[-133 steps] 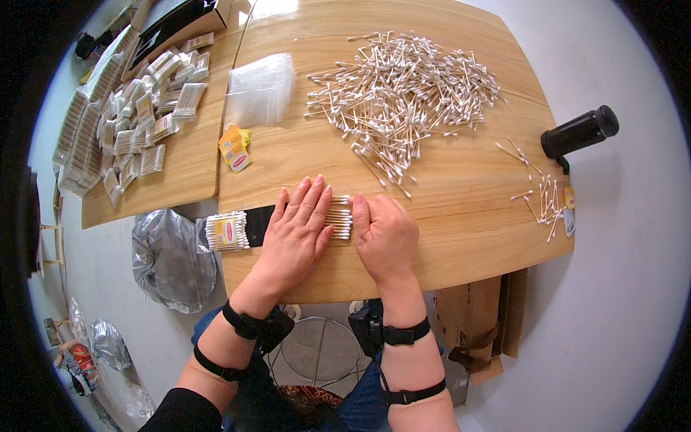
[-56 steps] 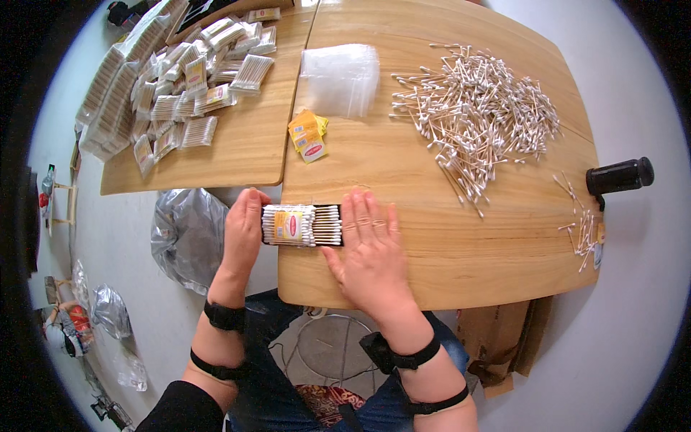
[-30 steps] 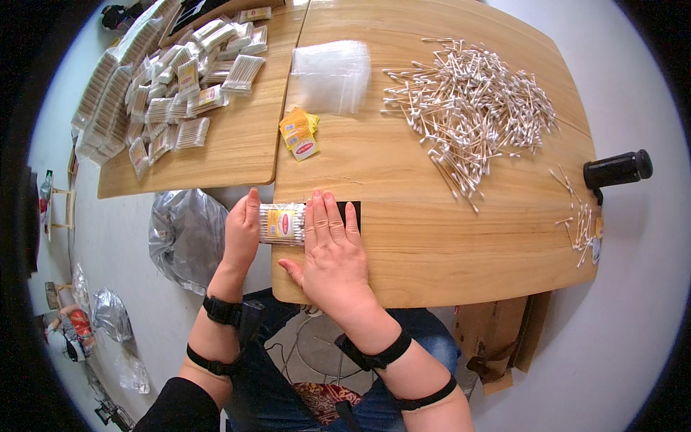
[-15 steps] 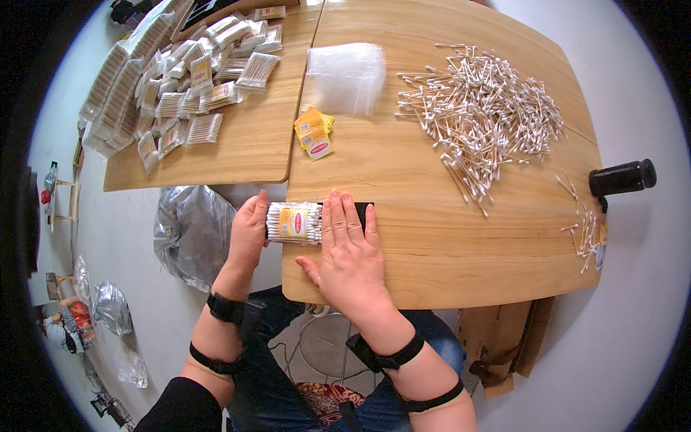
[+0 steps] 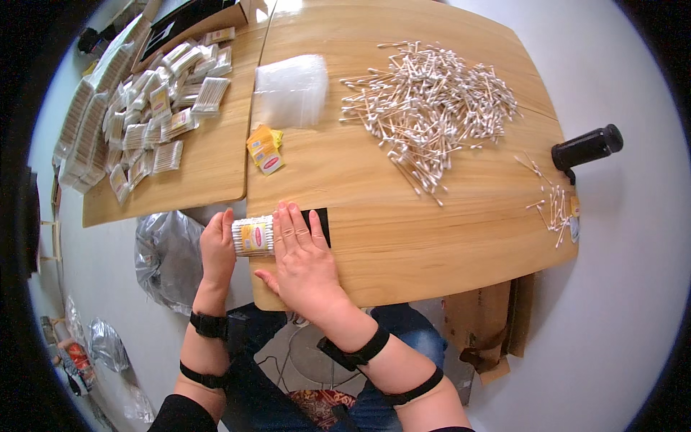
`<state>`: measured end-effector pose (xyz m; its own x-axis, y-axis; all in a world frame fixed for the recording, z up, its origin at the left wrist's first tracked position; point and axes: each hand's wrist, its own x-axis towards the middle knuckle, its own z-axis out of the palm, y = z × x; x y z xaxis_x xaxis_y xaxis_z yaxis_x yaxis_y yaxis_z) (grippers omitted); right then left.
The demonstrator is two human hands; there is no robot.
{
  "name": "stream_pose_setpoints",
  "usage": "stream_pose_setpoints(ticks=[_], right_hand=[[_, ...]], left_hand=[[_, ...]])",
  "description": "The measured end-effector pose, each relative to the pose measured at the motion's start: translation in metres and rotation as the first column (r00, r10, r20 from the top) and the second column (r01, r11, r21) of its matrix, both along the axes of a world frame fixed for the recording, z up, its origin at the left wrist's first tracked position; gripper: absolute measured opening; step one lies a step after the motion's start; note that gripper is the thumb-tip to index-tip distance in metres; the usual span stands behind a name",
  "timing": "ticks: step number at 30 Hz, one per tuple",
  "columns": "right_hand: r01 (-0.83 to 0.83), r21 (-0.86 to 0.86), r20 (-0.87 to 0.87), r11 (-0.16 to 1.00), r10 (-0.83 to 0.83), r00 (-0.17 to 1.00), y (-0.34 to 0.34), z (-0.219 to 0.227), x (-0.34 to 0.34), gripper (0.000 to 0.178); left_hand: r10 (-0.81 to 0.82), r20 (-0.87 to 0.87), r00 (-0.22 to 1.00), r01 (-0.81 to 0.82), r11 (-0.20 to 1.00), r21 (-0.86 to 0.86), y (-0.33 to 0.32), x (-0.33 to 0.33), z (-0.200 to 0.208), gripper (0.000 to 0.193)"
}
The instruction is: Sorting and packaging cotton swabs into individual plastic wrappers and arranging them on cardboard.
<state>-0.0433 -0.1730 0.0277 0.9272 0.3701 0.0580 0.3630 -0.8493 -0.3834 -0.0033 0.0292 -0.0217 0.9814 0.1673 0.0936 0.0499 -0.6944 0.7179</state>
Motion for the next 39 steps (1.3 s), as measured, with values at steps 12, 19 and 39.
stream_pose_setpoints(ticks=[12,19,39], right_hand=[[0.699,0.068,0.295,0.712,-0.683,0.668,-0.161,-0.003,0.025,0.034],[0.574,0.194,0.252,0.796,-0.606,0.755,-0.145,-0.007,0.045,0.021],[0.235,0.442,0.091,0.866,-0.304,0.948,-0.134,0.004,0.031,0.017]], left_hand=[[0.027,0.303,0.953,-0.04,0.998,0.039,-0.004,0.008,0.037,0.024],[-0.228,0.436,0.871,0.175,0.972,0.158,-0.08,0.0,0.054,0.007],[-0.51,0.277,0.814,0.475,0.86,0.188,-0.151,-0.004,0.044,0.034]])
